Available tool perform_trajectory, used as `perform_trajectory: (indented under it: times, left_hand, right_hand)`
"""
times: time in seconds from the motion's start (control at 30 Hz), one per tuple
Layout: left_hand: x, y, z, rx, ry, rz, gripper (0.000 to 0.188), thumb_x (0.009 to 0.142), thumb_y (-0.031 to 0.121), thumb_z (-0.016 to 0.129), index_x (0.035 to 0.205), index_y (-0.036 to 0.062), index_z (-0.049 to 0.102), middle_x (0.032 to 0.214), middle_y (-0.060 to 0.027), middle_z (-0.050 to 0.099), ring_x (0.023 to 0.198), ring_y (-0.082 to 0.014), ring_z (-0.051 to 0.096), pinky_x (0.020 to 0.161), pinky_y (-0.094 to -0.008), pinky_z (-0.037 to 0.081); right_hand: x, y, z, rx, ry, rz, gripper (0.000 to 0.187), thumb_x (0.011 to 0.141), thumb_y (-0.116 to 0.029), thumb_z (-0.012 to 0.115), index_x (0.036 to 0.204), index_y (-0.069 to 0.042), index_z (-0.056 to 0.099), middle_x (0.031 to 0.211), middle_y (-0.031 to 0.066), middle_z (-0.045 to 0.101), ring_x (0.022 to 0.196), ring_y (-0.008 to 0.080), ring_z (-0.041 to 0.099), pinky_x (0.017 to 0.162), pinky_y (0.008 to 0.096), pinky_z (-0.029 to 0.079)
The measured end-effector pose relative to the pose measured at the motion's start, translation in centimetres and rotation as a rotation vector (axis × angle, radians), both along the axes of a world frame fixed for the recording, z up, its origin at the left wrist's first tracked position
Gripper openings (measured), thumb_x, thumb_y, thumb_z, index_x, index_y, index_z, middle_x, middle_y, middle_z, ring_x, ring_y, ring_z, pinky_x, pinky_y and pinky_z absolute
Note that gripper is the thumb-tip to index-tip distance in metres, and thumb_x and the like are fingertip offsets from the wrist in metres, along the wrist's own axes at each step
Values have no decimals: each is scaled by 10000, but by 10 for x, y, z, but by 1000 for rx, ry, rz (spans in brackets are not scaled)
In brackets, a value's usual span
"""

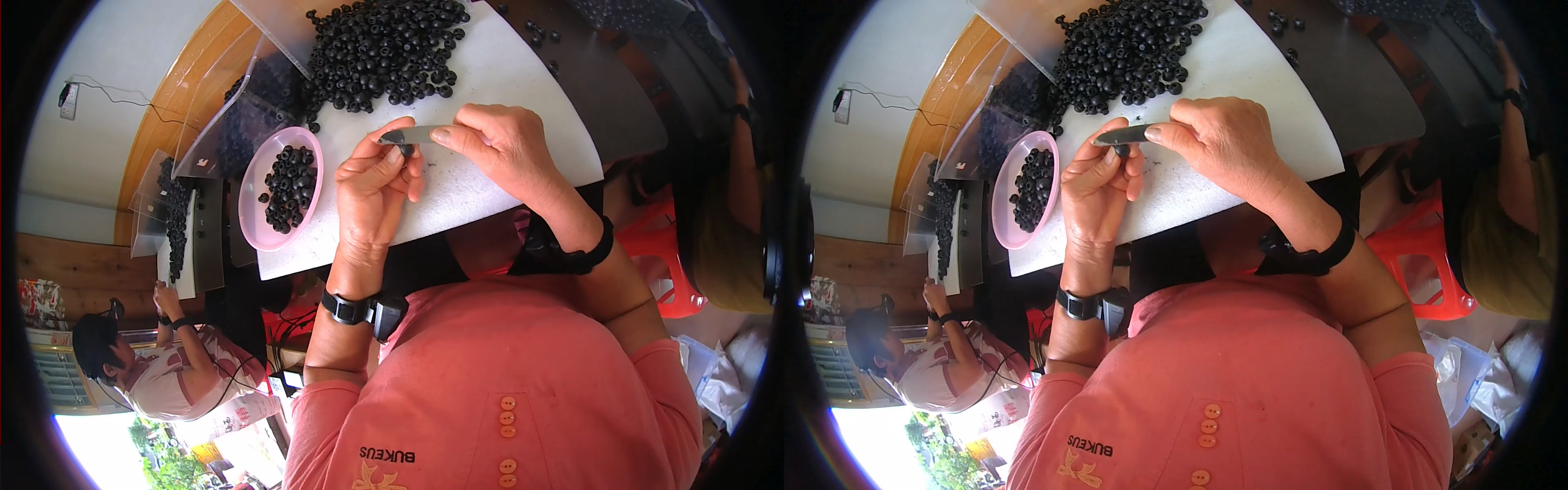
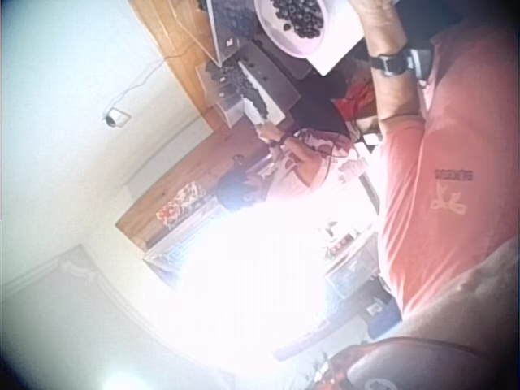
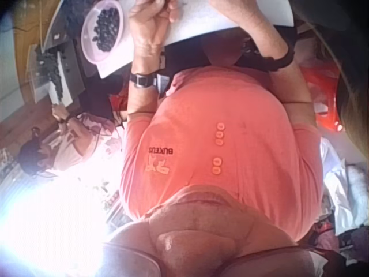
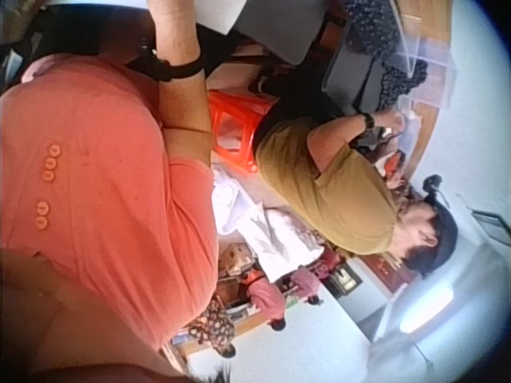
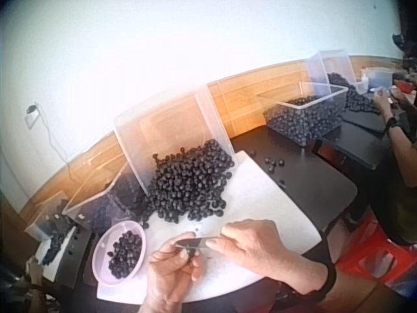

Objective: Manually sorting and removing stems or pits from olives using a small knife.

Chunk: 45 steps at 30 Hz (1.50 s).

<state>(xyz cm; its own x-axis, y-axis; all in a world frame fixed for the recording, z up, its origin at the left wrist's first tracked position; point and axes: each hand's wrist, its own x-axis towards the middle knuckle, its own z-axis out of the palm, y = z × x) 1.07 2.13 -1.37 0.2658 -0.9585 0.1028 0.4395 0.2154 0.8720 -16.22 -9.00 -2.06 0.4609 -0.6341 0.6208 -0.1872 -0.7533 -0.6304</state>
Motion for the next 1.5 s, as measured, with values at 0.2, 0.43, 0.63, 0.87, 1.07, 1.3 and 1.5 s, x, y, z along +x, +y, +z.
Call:
perform_trajectory:
  times: [0.2, 0.43, 0.63, 0.87, 1.07, 1.3, 1.5]
  left_hand:
    - [2, 1, -3, -14, 24, -6, 303, 1012, -31, 524, 1296, -67, 622, 967, -151, 662, 791, -213, 640, 584, -298, 518]
    - [-3, -2, -1, -48, -14, 35, 350, 1012, 29, 570, 1352, -51, 591, 1011, -162, 671, 802, -220, 647, 564, -287, 506]
    - [-3, 2, 1, -46, -27, 24, 330, 1001, -34, 551, 1322, -67, 618, 997, -133, 669, 809, -211, 645, 590, -301, 524]
    - [-2, 4, 0, -5, 4, 46, 308, 998, -40, 544, 1295, -73, 623, 964, -142, 674, 783, -210, 648, 595, -305, 524]
    - [2, 8, -1, -1, -71, 63, 283, 993, -44, 532, 1250, -72, 645, 926, -150, 678, 728, -203, 641, 599, -303, 523]
    - [47, 36, 44, -97, -882, 592, 220, 927, -84, 633, 1103, -22, 750, 944, -33, 673, 654, -107, 592, 534, -221, 474]
    - [67, 40, 40, 47, -1640, 725, 246, 817, -15, 740, 1055, 49, 757, 1097, -114, 690, 1087, -294, 579, 936, -390, 473]
  right_hand:
    - [1, -2, -2, -56, -5, 14, 503, 904, -403, 749, 606, -69, 520, 493, 92, 469, 452, 267, 495, 468, 401, 384]
    - [-3, -1, 1, 248, -64, 78, 421, 900, -376, 756, 665, -60, 606, 498, 71, 476, 446, 234, 468, 481, 390, 384]
    - [-1, -1, 0, 142, -49, 41, 440, 906, -387, 748, 657, -60, 590, 491, 77, 476, 446, 255, 469, 478, 390, 377]
    - [-1, 0, 2, 77, 6, 33, 486, 901, -404, 748, 625, -58, 549, 500, 89, 479, 449, 265, 477, 475, 402, 374]
    - [-2, 0, 2, -2, -13, 53, 469, 900, -366, 764, 625, -53, 548, 511, 91, 477, 458, 243, 456, 474, 384, 358]
    - [-9, -3, 5, 449, -295, 149, 377, 925, -313, 771, 723, -15, 658, 536, -19, 410, 544, 59, 370, 494, 280, 293]
    - [-9, -4, 6, 491, -313, 157, 374, 938, -303, 767, 728, -11, 664, 567, -58, 422, 570, 41, 356, 503, 262, 278]
